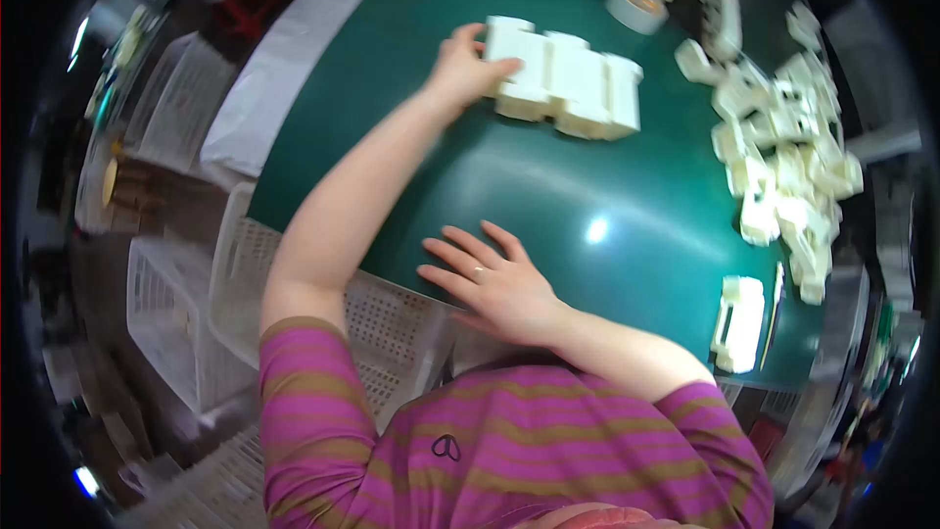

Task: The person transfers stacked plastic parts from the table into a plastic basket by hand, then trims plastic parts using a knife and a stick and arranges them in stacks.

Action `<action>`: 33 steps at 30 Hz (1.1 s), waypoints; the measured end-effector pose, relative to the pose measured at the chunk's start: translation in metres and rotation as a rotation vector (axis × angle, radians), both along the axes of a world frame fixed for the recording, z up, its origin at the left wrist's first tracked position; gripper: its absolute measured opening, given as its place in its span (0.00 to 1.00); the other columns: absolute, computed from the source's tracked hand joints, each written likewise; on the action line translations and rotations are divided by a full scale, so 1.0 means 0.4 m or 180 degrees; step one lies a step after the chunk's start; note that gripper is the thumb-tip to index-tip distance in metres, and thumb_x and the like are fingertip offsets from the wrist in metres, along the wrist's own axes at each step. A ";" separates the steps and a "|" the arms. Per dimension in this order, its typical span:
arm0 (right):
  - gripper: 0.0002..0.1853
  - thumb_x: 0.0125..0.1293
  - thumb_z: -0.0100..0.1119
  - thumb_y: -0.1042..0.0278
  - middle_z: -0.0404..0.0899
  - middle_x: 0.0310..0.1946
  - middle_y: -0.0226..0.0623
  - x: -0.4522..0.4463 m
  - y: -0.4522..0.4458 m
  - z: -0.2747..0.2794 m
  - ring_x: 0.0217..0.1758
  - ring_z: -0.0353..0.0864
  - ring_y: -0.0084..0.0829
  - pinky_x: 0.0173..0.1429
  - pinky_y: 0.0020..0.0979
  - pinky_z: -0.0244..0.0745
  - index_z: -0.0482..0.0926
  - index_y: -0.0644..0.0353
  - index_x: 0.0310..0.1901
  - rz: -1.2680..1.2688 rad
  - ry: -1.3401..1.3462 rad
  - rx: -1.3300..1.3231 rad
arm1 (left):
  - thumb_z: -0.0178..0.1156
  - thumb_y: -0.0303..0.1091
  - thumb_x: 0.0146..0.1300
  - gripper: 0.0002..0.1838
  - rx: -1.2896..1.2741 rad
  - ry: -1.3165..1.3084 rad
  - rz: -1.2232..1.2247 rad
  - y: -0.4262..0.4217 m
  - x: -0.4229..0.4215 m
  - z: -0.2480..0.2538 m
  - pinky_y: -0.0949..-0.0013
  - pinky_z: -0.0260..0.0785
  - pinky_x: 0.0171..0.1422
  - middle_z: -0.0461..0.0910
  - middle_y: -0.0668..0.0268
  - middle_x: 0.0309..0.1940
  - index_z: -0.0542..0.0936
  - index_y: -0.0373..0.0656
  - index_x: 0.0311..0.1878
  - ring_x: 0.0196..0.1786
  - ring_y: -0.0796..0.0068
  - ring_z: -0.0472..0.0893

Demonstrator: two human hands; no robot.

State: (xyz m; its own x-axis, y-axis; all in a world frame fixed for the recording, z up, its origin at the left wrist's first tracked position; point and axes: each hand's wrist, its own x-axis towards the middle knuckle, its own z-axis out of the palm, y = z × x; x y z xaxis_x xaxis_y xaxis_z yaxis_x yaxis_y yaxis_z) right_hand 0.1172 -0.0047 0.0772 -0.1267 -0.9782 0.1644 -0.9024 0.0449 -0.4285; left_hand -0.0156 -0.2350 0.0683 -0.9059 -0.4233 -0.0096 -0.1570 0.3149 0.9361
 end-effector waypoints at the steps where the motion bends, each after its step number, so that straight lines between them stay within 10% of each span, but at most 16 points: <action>1: 0.35 0.55 0.68 0.58 0.62 0.72 0.36 0.002 0.004 -0.011 0.77 0.56 0.37 0.77 0.52 0.48 0.69 0.50 0.66 0.0050 -0.0038 -0.0107 | 0.75 0.42 0.52 0.50 0.0017 -0.0101 0.0045 0.008 0.003 0.015 0.64 0.69 0.64 0.73 0.49 0.59 0.59 0.33 0.72 0.58 0.63 0.77; 11: 0.32 0.49 0.71 0.54 0.70 0.65 0.35 -0.011 0.029 -0.048 0.73 0.62 0.35 0.75 0.52 0.52 0.76 0.50 0.58 -0.0044 0.0143 -0.0576 | 0.68 0.24 0.55 0.43 0.1642 -0.0068 0.0030 -0.006 0.036 0.003 0.61 0.74 0.56 0.78 0.53 0.55 0.59 0.34 0.73 0.54 0.65 0.80; 15: 0.32 0.48 0.71 0.63 0.69 0.66 0.33 -0.013 0.021 -0.012 0.74 0.61 0.34 0.76 0.48 0.52 0.74 0.50 0.59 0.0036 -0.0190 -0.0189 | 0.62 0.25 0.61 0.22 0.2131 0.1042 -0.0064 -0.284 0.256 -0.018 0.69 0.71 0.48 0.79 0.66 0.50 0.73 0.42 0.60 0.47 0.72 0.80; 19: 0.34 0.50 0.71 0.66 0.68 0.67 0.32 0.023 -0.015 0.010 0.73 0.63 0.37 0.75 0.48 0.52 0.73 0.47 0.62 -0.0063 0.0081 0.0018 | 0.60 0.19 0.58 0.27 0.1658 0.2557 0.2184 -0.424 0.768 0.072 0.60 0.73 0.55 0.78 0.56 0.53 0.69 0.36 0.62 0.55 0.61 0.79; 22: 0.34 0.49 0.71 0.67 0.68 0.68 0.32 0.036 -0.024 0.025 0.72 0.63 0.37 0.75 0.48 0.52 0.73 0.47 0.61 -0.0142 0.0172 0.0102 | 0.58 0.17 0.57 0.23 0.1584 0.2544 0.3175 -0.447 1.039 -0.064 0.58 0.72 0.61 0.78 0.60 0.54 0.71 0.38 0.57 0.58 0.62 0.78; 26: 0.35 0.47 0.72 0.69 0.68 0.68 0.33 0.055 -0.050 0.027 0.72 0.63 0.39 0.75 0.49 0.51 0.73 0.48 0.61 -0.0143 0.0319 0.0237 | 0.60 0.16 0.52 0.30 0.1067 0.1175 0.5087 -0.459 1.186 -0.565 0.60 0.71 0.64 0.75 0.56 0.57 0.68 0.36 0.61 0.60 0.62 0.77; 33: 0.36 0.43 0.74 0.71 0.68 0.68 0.35 0.061 -0.059 0.009 0.72 0.63 0.42 0.76 0.50 0.51 0.75 0.48 0.59 -0.0235 0.0403 0.0354 | 0.68 0.21 0.44 0.39 0.0812 -0.0929 0.5398 -0.468 1.338 -0.907 0.62 0.70 0.63 0.74 0.49 0.58 0.66 0.35 0.64 0.59 0.57 0.77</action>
State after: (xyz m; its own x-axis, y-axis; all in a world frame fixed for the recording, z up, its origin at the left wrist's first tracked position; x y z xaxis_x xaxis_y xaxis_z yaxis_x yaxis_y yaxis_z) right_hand 0.1415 -0.0285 0.0807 -0.1839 -0.9801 0.0748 -0.9413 0.1537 -0.3004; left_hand 0.5195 -0.4220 -0.2944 0.5484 -0.7841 -0.2904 -0.2876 -0.5030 0.8150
